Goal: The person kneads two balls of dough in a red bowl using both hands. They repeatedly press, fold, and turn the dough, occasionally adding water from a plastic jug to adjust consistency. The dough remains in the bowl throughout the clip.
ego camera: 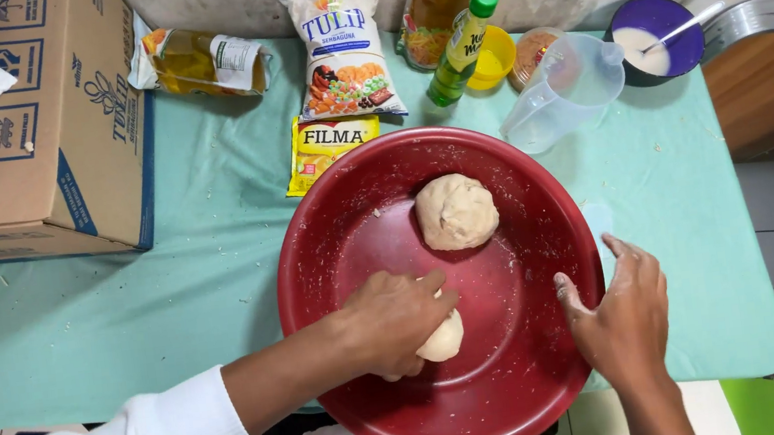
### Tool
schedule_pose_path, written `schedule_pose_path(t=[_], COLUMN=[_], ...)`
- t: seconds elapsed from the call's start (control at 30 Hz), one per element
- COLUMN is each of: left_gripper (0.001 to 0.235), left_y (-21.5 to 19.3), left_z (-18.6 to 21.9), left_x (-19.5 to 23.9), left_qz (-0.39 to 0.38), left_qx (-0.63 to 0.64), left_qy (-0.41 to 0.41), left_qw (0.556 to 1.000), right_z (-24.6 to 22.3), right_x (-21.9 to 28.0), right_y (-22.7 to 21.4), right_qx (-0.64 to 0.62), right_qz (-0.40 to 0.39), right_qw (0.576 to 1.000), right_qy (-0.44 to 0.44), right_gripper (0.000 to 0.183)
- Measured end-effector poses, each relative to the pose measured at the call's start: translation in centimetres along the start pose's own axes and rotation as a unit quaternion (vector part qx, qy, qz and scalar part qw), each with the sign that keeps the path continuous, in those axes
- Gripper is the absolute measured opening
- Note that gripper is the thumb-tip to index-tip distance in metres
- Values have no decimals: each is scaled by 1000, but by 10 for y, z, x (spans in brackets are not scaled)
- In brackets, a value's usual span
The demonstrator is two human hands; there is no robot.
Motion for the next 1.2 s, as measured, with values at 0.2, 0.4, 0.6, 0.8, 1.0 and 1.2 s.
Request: schedule_pose_path(t=[0.2,0.4,0.6,0.8,1.0,1.2], left_gripper=[61,38,53,58,56,65], left_y=[31,64,76,73,72,64], left_z=[22,36,35,26,23,15], left_x=[-2,-57,-85,-108,-126,-140], left_qz=[114,138,252,265,330,253], left_qx=[-32,-70,-88,-81,-70,-56], left_qy=[70,86,89,88,63,50], left_qw=[991,984,960,957,939,964], right_z=[44,60,71,76,69,70], right_x=[19,28,43,43,43,31], right_y=[33,50,53,53,45,47], right_qx=[-265,-319,-317,-239,-250,-294], right_qz=[-142,-79,-50,-29,-30,-20], right_qw=[867,871,863,901,900,880], right_qy=[396,364,391,360,356,373], right_gripper=[33,20,29,37,34,24])
Point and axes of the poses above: each hand's wrist, its own x-axis away from the middle knuckle, its own y-axis out of the palm, z = x × y, the point moved 5 cm from there along -x, towards the middle knuckle, and after that the axes turned 1 degree about -x, right-handed, at the moved point
